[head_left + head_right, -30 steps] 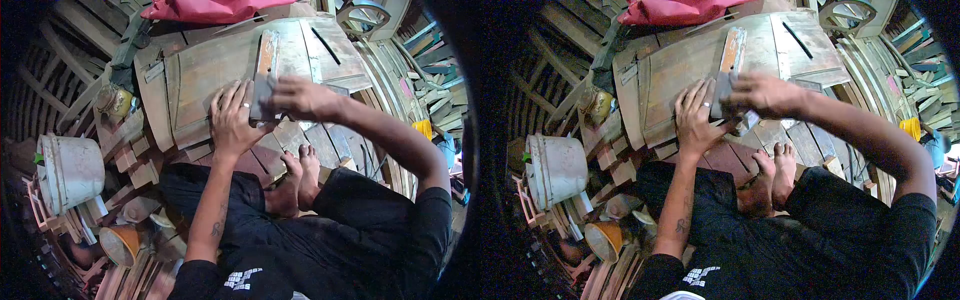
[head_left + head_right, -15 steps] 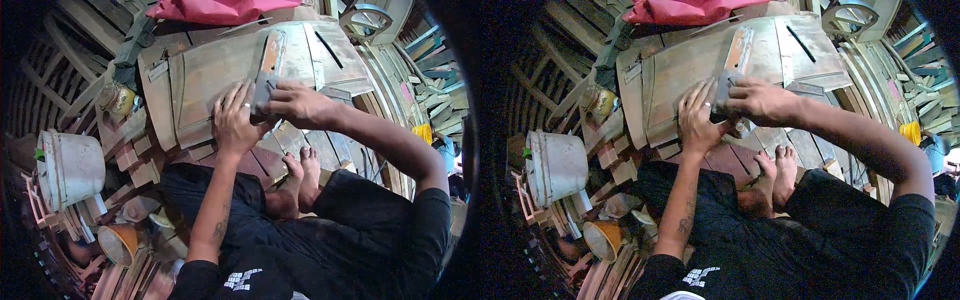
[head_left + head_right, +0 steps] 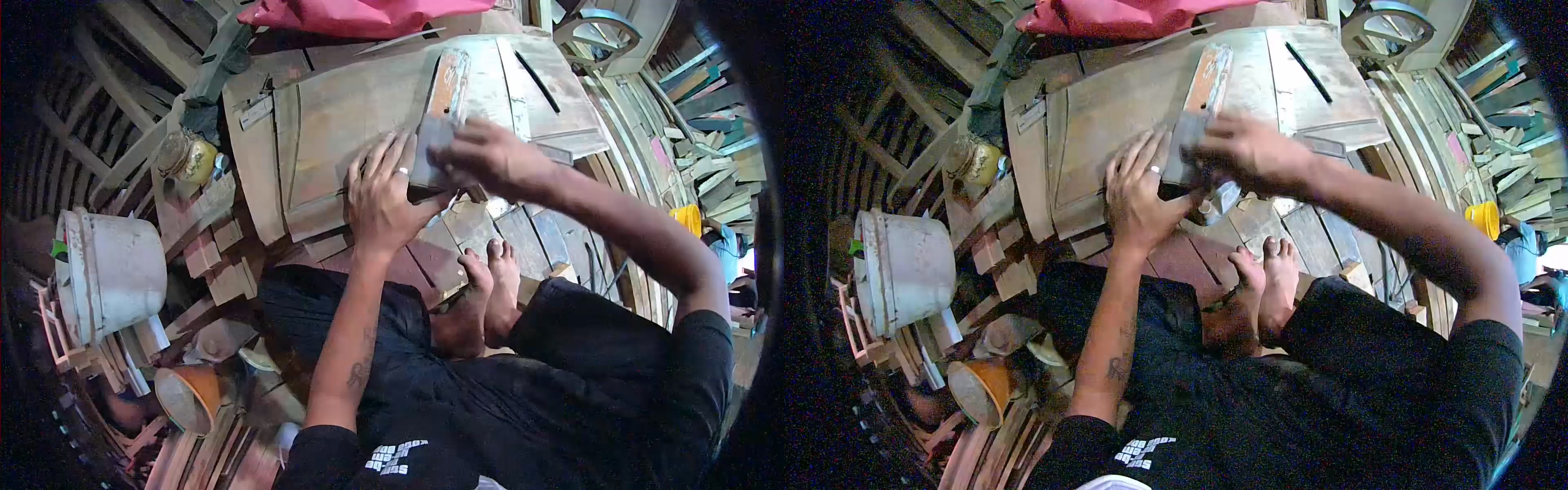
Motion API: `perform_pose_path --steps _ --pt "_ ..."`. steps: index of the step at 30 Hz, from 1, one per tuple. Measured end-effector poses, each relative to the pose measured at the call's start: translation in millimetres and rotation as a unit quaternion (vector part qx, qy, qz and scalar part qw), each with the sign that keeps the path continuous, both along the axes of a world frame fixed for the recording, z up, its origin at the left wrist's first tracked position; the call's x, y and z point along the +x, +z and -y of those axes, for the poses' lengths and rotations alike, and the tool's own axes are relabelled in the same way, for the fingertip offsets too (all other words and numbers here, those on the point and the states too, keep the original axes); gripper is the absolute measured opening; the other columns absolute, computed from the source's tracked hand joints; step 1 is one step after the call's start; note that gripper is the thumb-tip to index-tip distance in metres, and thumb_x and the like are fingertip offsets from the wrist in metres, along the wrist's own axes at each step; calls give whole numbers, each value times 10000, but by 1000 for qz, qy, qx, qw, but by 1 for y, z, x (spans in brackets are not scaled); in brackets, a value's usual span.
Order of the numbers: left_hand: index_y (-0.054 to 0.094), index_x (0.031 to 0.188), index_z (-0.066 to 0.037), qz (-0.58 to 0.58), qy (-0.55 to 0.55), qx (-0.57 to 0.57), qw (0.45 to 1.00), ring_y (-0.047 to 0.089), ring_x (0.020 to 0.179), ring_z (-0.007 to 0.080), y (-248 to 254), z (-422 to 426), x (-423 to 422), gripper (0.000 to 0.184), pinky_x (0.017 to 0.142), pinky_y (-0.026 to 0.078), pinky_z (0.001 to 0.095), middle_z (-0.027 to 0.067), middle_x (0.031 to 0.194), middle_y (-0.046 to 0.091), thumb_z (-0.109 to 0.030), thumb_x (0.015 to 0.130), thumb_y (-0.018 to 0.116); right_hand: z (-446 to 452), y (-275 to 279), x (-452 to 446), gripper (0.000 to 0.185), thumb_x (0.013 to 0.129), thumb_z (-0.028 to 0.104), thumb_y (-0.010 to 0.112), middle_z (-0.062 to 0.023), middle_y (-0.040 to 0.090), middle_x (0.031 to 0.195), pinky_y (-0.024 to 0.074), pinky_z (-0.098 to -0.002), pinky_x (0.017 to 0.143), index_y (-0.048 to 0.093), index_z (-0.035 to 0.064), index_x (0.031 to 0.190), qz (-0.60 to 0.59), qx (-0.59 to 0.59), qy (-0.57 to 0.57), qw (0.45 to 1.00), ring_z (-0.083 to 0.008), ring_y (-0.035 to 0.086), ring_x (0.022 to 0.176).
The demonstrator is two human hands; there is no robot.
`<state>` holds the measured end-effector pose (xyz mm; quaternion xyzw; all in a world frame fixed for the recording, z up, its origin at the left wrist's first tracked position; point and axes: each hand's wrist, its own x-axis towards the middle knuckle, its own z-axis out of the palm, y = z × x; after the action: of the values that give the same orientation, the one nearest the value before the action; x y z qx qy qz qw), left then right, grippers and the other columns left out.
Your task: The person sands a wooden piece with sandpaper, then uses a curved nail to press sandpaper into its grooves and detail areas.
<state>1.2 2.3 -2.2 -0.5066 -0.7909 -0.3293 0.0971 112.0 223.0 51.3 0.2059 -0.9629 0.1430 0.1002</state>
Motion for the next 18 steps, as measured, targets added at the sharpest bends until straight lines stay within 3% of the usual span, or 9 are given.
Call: perform_pose_path --steps 3,5,7,9,11,15,17,18 --pt "640 1462 1 -22 -8 1 1000 553 1439 319 -3 1 -2 945 1234 345 526 162 1511 641 -599 762 849 9 -10 12 475 910 182 715 -149 692 1157 528 -497 1034 657 58 1365 -34 26 61 997 -397 654 1152" --pt "637 1482 -42 -10 -7 9 1000 568 1430 324 -3 2 1 924 1226 365 521 130 1532 639 -528 736 883 -5 7 5 465 932 164 694 -144 696 1175 516 -494 1086 637 79 1386 33 -42 -11 998 -394 651 1223" --pt "640 1477 -40 -9 2 3 1000 574 1424 324 -1 2 2 907 1221 371 520 132 1530 641 -494 733 895 -7 10 5 461 929 141 687 -153 701 1209 518 -492 1113 631 99 1385 57 15 -35 998 -385 651 1260" --pt "628 1489 -44 -4 6 1 1000 575 1421 326 2 0 0 900 1220 370 522 135 1531 639 -495 753 882 15 1 10 415 924 105 715 -156 692 1171 553 -480 988 680 56 1334 -24 -14 -11 1000 -364 684 1067" --pt "622 1494 -44 -14 -8 0 1000 577 1414 334 0 2 -1 901 1215 373 522 142 1527 640 -501 762 880 20 9 15 397 921 111 730 -130 677 1060 565 -469 950 693 93 1316 -79 44 52 995 -353 680 1025" --pt "620 1489 -40 -6 -2 -1 1000 584 1407 338 5 2 2 873 1210 383 525 139 1511 651 -436 756 880 -7 17 9 359 928 117 740 -116 664 1036 575 -454 865 712 107 1286 -9 0 -56 998 -339 653 1028" --pt "630 1480 -41 -8 -1 19 1000 587 1404 333 2 -1 0 852 1208 385 526 135 1499 659 -415 756 878 5 -7 15 345 925 81 726 -127 666 1088 578 -441 888 725 119 1268 -73 -10 -33 997 -344 651 1035" --pt "638 1468 -26 -11 -3 9 1000 572 1416 327 1 -1 -1 889 1218 366 528 144 1504 652 -512 759 865 14 -3 20 369 908 43 719 -139 670 1148 580 -439 906 729 129 1266 -23 12 -13 1000 -350 648 1060"
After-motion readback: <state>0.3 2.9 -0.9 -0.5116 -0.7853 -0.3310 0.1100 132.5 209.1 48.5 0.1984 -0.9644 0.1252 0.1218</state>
